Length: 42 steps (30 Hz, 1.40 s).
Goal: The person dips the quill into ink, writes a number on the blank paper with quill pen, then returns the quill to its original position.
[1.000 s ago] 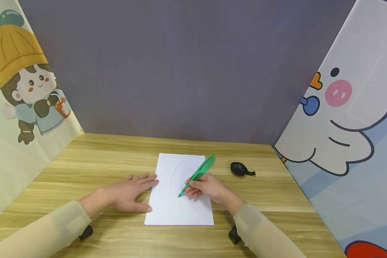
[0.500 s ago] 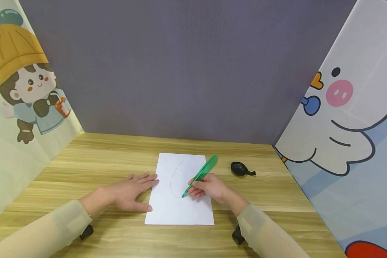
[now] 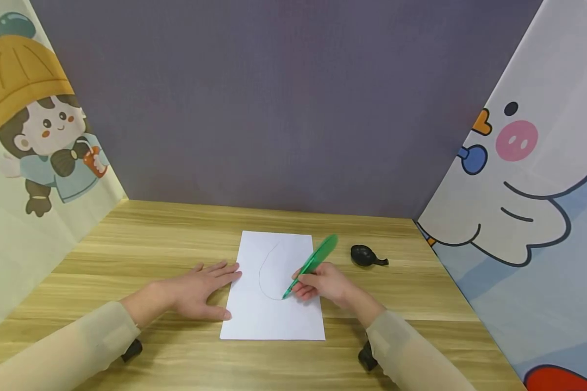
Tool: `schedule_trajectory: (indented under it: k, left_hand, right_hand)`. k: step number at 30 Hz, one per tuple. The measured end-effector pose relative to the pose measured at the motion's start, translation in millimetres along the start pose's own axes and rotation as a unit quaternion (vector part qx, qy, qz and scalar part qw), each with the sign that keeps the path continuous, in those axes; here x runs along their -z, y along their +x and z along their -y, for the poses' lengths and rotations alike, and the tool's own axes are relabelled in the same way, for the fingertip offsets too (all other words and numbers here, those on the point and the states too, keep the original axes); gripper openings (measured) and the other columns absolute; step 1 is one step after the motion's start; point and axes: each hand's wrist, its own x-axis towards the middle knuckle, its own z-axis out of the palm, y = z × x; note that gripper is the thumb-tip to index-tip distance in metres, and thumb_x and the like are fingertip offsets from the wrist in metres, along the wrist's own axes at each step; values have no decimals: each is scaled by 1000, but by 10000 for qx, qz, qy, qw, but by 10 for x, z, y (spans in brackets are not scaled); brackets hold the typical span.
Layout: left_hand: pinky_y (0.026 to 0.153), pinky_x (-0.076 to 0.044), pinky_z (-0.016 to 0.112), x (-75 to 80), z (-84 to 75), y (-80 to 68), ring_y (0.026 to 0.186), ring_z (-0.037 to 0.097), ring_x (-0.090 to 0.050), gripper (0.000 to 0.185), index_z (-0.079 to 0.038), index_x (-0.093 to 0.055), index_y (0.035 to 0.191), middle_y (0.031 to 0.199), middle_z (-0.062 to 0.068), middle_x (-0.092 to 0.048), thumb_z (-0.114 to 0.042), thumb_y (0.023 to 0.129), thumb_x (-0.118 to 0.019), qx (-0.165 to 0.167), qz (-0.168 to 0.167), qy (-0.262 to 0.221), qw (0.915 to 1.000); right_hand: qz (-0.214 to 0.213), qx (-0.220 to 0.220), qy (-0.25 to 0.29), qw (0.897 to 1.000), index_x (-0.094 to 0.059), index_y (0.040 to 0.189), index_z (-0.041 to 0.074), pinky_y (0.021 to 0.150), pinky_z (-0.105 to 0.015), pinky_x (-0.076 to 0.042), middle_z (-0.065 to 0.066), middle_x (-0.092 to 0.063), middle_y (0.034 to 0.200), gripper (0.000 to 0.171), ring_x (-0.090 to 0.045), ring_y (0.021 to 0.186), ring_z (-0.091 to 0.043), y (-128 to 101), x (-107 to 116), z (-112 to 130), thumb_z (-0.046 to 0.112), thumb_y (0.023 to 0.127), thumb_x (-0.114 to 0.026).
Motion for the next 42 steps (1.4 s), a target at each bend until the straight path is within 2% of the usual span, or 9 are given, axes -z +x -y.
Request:
schedule_trajectory:
  k: [14, 25, 42]
  left_hand:
    - [132, -16, 77, 2, 0, 7, 172, 37, -17, 101, -18, -31, 175, 185, 2, -21, -74, 98, -66, 83, 13, -1, 10000]
    - [132, -16, 78, 7, -2, 0, 172, 39, -18, 101, -16, -31, 175, 185, 4, -21, -72, 99, -67, 65, 16, -34, 10000]
    - [132, -16, 77, -4, 8, 14, 172, 38, -17, 102, -17, -31, 175, 185, 4, -21, -74, 98, -65, 79, 13, 0, 10000]
  right_hand:
    - [-2, -48, -22, 10000, -61, 135, -20, 88, -33, -67, -14, -81, 107, 36, -77, 93, -16, -51, 93, 19, 7, 112, -57]
    - [-328, -123, -92, 9993, -62, 135, -19, 87, -32, -67, -16, -81, 107, 35, -76, 94, -19, -60, 162, 18, 6, 112, -56]
    - [-506, -92, -161, 9985, -61, 134, -21, 84, -30, -67, -19, -81, 107, 35, -76, 92, -17, -57, 217, 32, 5, 111, -56]
